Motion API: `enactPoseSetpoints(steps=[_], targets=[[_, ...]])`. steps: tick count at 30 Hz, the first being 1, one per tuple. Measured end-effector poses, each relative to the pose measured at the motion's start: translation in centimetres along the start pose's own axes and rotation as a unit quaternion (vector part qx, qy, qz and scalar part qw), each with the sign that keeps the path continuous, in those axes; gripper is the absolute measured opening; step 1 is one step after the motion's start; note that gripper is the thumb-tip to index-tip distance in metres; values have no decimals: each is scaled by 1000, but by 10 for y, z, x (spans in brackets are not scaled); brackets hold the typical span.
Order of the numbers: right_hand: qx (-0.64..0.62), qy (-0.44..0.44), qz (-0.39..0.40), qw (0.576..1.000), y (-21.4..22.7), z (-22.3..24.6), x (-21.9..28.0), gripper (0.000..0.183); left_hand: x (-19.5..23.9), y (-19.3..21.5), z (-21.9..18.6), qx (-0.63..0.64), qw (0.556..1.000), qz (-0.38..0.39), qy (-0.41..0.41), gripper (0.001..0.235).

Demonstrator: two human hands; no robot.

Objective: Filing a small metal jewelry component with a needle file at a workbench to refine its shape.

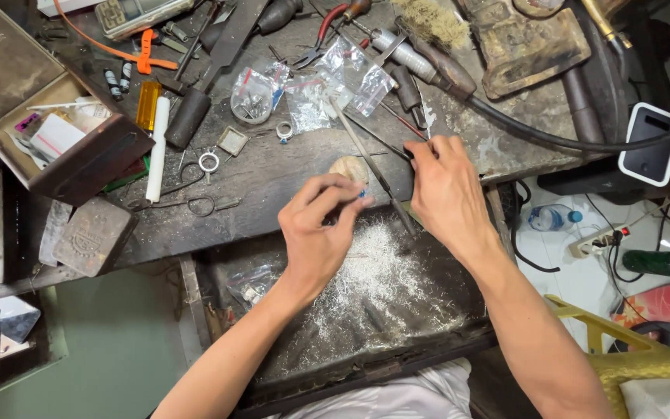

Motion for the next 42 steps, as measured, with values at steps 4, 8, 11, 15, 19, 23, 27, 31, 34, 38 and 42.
enactPoseSetpoints(steps=[4,8,11,15,19,23,27,31,34,38,42], targets=[[-52,-6,-22,998,23,17,8,18,2,-2,6,-42,999,-13,-9,11],[-132,-34,-61,989,37,35,16,12,5,-7,3,-92,994,3,-54,13],[-207,-56,-65,975,38,45,28,17,7,-11,7,-125,989,20,-79,14],[-401,-120,-34,908,36,70,54,39,8,-12,12,-137,986,29,-86,17],[-444,-152,-46,882,24,83,67,44,2,-10,4,-147,983,35,-100,16],[-452,-167,-56,875,13,84,72,44,-6,-18,-2,-105,987,46,-109,16],[-435,-183,-74,878,12,81,75,43,-5,-32,0,-83,990,38,-107,18],[-431,-254,-57,864,13,79,79,37,1,-23,0,-62,989,68,-115,16],[-438,-254,-52,861,8,79,83,36,4,-20,0,-55,990,68,-108,12],[-396,-212,-72,890,11,86,84,36,5,-18,-1,-71,987,60,-128,10],[-358,-204,-82,908,10,90,82,35,0,-14,-9,-51,983,74,-158,19]])
Point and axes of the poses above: each hand's wrist, its own x-axis away from the middle knuckle, its own y-axis out of the back of the hand, z = x × y, the point moved 5 cm from there along -x, towards the middle knuckle, and after that the axes turned 1 degree about x, right-handed, at the moved point
